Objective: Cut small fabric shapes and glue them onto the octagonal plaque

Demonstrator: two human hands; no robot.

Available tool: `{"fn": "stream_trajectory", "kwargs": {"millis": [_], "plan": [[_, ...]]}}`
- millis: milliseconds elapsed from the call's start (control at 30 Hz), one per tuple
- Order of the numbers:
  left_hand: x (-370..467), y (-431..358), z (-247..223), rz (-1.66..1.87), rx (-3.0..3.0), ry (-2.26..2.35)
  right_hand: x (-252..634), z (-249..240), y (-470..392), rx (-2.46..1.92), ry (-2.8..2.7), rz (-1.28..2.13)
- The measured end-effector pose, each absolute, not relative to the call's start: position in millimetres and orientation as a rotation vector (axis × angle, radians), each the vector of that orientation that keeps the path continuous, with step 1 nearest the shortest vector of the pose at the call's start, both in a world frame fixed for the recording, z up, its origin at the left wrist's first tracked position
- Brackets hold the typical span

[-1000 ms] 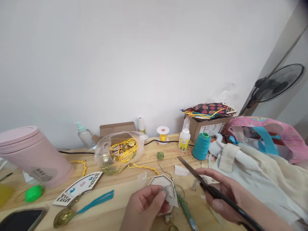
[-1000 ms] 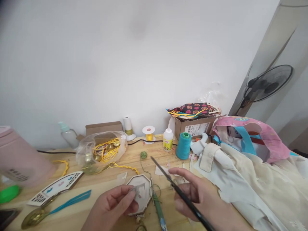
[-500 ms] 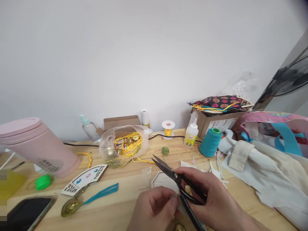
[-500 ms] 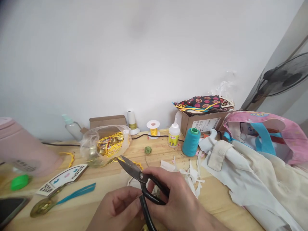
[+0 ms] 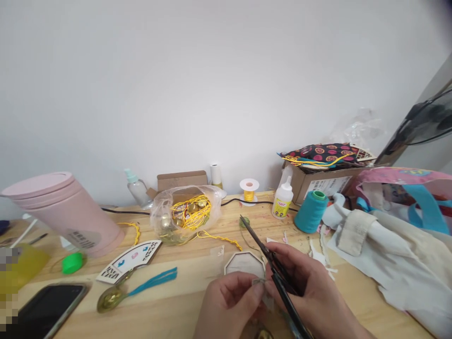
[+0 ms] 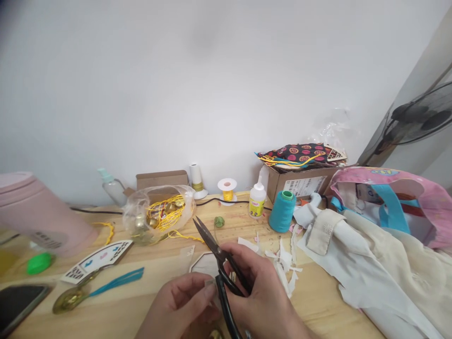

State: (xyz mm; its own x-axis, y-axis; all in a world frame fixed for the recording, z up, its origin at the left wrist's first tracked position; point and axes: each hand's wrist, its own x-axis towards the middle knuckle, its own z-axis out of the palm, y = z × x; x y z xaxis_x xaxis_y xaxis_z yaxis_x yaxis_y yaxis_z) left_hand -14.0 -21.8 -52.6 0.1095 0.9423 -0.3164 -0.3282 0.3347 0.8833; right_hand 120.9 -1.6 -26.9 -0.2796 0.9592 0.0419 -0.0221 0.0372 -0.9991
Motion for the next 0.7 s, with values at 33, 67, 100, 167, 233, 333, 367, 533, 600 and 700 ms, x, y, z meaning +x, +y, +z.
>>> {"fn": "stream_trajectory", "kwargs": {"millis": [33,67,100,167,233,333,367,533,600,700], "plan": [[-14,-21,-53,1.079,0.750,1.070,122,-27,-1,-1.002,-1.416,1.388],[-14,-21,-51,1.093,0.754,1.084,123,-27,0,-0.979,-1.401,1.381],[-15,-21,-49,1.114,0.750,1.092,126,-26,0,-0.949,-1.380,1.377],[-16,-21,-43,1.159,0.715,1.115,132,-25,2,-0.882,-1.348,1.394],[-19,-20,-37,1.204,0.686,1.144,138,-23,3,-0.829,-1.342,1.481],[-24,-18,-30,1.243,0.673,1.171,141,-23,3,-0.829,-1.348,1.605],[-26,-17,-28,1.258,0.673,1.176,139,-25,3,-0.842,-1.361,1.602],[-37,-14,-24,1.361,0.592,1.159,129,-44,7,-0.839,-1.532,1.504],[-40,-13,-17,1.419,0.552,1.134,129,-50,7,-0.831,-1.650,1.493],[-41,-12,-2,1.505,0.535,1.111,134,-53,5,-0.873,-1.782,1.414]]}}
